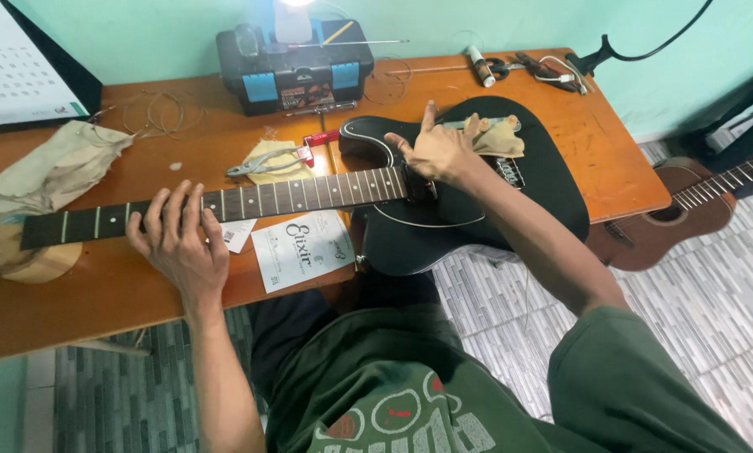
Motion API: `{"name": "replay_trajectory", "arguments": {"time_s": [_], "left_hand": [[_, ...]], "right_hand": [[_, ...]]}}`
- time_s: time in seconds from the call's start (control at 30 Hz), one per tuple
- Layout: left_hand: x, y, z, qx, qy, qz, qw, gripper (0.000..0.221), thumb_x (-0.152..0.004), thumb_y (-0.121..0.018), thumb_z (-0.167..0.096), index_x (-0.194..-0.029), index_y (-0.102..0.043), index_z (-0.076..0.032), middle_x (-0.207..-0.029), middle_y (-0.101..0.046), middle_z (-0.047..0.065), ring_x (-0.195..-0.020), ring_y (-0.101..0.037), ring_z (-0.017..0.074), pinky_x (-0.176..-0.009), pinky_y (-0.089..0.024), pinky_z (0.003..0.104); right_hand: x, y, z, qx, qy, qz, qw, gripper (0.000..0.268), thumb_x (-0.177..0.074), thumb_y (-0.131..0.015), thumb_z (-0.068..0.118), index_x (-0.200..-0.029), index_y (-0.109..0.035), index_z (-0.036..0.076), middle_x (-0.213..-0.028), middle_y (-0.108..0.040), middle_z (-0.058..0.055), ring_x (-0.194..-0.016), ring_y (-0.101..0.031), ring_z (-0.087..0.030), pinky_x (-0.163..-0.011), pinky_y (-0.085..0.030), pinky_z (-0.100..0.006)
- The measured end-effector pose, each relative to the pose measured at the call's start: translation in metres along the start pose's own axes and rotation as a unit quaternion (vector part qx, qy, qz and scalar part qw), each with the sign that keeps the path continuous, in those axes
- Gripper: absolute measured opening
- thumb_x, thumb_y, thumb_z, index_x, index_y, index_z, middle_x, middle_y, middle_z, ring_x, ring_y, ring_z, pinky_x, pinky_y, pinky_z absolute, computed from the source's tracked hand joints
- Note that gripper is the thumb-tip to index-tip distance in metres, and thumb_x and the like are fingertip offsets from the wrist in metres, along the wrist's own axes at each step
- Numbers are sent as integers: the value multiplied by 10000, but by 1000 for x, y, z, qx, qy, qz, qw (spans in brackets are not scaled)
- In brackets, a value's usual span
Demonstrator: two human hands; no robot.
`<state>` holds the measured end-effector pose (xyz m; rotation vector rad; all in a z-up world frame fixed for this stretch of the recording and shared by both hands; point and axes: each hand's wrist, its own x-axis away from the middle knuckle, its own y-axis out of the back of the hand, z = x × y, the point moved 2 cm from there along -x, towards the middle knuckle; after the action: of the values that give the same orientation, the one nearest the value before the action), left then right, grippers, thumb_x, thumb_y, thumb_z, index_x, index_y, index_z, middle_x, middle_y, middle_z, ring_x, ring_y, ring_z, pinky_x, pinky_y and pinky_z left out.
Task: Cleaning the surface of an electric guitar using a spray cleaner and a cloth on a workbench.
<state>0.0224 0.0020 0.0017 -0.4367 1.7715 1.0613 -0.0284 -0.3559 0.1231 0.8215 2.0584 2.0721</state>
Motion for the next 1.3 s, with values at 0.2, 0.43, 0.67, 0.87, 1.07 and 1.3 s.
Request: {"name": "replay_trajectory", "arguments": {"time_s": [0.2,0.43,0.67,0.87,1.07,1.3], "left_hand": [[10,-9,8,15,8,11,1000,365,-1110,-506,-240,-1273,-801,-100,-1304,-747,114,-1285,-604,288,-1154,-203,505],[9,-9,10,-5,-4,5,1000,360,-1112,-509,-242,-1270,-804,-110,-1303,-756,100,-1274,-623,287,-1159,-225,500],[10,-11,10,2,1,13,1000,367,-1106,-503,-247,-1263,-804,-107,-1305,-750,105,-1285,-609,279,-1158,-205,504],[9,-10,11,-4,0,16,1000,383,-1110,-485,-245,-1272,-797,-94,-1301,-747,120,-1289,-610,297,-1143,-211,510],[-4,4,-11,3,9,1,1000,404,-1144,-495,-220,-1191,-850,-34,-1256,-803,105,-1243,-636,279,-1157,-255,474],[-9,10,-14,0,-3,-6,1000,393,-1131,-497,-178,-1193,-846,-7,-1267,-795,116,-1243,-635,289,-1150,-273,471]], "right_hand": [[-38,-6,-69,-28,-10,-1,1000,1090,-996,-34,801,-1603,-114,-100,-1186,-709,-336,-1326,-546,-491,-1176,-106,-693],[-54,1,-156,-86,-121,-15,989,1154,-961,-88,861,-1605,-109,-96,-1354,-578,-411,-1303,-534,-540,-1062,-394,-640],[1,34,-83,-60,-107,44,991,1103,-940,-26,803,-1607,-184,-61,-1492,-491,-353,-1398,-465,-490,-1132,-367,-589],[-28,13,-57,-2,69,36,997,1073,-959,-9,810,-1635,-199,-2,-1344,-605,-382,-1336,-507,-562,-1141,-197,-716],[-25,19,-55,-112,177,116,971,1136,-836,-77,763,-1614,7,-61,-626,-642,-167,-645,-670,-233,-846,-548,-408],[-43,15,-119,-34,54,123,990,1039,-698,61,833,-1602,-236,415,-1713,8,-92,-1546,-123,-416,-1191,56,-746]]}}
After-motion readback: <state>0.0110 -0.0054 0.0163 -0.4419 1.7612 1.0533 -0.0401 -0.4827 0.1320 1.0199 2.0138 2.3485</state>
